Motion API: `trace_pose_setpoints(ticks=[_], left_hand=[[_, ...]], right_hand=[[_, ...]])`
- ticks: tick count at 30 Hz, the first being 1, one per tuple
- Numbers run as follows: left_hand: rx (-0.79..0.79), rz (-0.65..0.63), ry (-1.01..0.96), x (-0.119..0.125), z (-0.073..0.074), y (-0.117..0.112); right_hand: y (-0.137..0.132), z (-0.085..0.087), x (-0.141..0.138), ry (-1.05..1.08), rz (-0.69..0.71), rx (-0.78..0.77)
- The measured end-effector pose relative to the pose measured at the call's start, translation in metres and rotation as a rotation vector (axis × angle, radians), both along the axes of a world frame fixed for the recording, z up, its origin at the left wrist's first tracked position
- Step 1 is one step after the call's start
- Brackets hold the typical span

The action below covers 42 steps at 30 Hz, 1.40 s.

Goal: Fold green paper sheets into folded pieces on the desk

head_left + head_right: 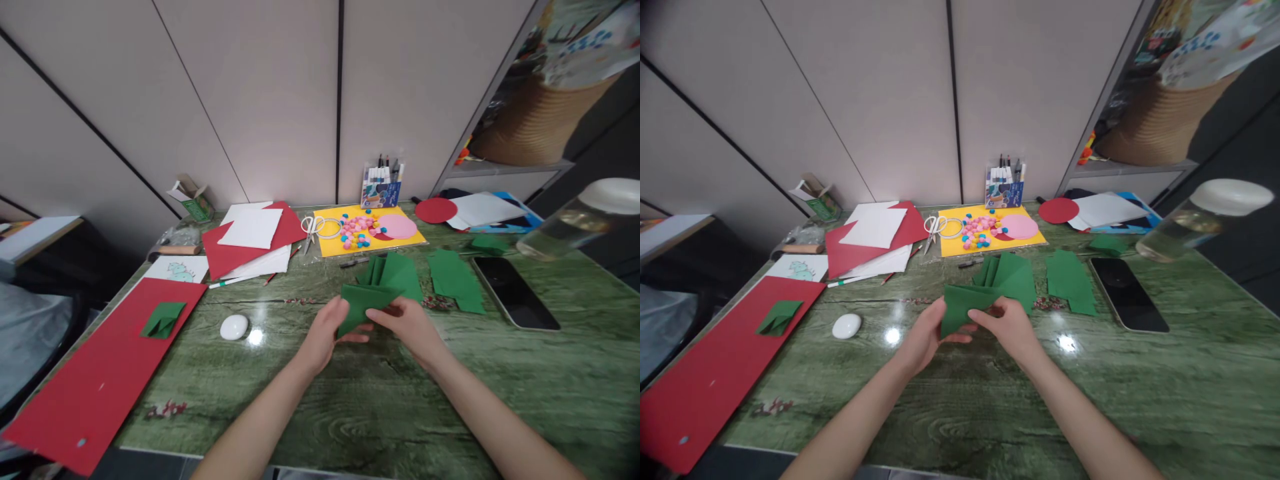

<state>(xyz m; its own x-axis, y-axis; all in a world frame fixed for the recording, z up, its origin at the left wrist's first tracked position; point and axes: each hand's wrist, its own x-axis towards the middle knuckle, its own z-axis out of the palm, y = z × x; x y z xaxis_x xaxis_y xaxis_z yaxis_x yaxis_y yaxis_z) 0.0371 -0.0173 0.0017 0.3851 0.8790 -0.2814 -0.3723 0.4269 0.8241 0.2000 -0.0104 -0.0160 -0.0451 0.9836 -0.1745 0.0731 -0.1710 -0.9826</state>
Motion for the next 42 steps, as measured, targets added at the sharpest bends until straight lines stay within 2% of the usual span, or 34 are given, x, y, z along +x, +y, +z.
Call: trace_pose_setpoints(ticks=[4,8,13,17,22,26,31,42], left_hand=[[0.084,0.033,0.189,0.001,-0.005,0.000],[0.105,0.035,0.203,0.002,-0.010,0.002],[0.204,0.071,0.297,0.002,-0.010,0.002],[0.244,0.076,0.358,0.003,-0.007,0.000],[0.215,0.077,0.367,0.004,-0.004,0.000],[0.224,0.091,0.346,0.002,-0.011,0.002],[0.221,0.179,0.325,-0.001,-0.018,0.005],[0.169,0.248,0.312,0.001,-0.009,0.005]], right_hand=[[0.000,0.003,0.001,0.089,0.021,-0.033],[-0.001,0.006,-0.001,0.125,0.050,-0.066],[-0.002,0.004,-0.005,0.028,-0.056,-0.065],[0.002,0.005,0.000,0.120,-0.154,-0.037],[0.010,0.009,0.015,0.317,-0.262,-0.010],[0.015,0.010,0.024,0.364,-0.347,0.012],[0.018,0.007,0.032,0.439,-0.422,0.050],[0.019,0.004,0.030,0.626,-0.485,0.016]])
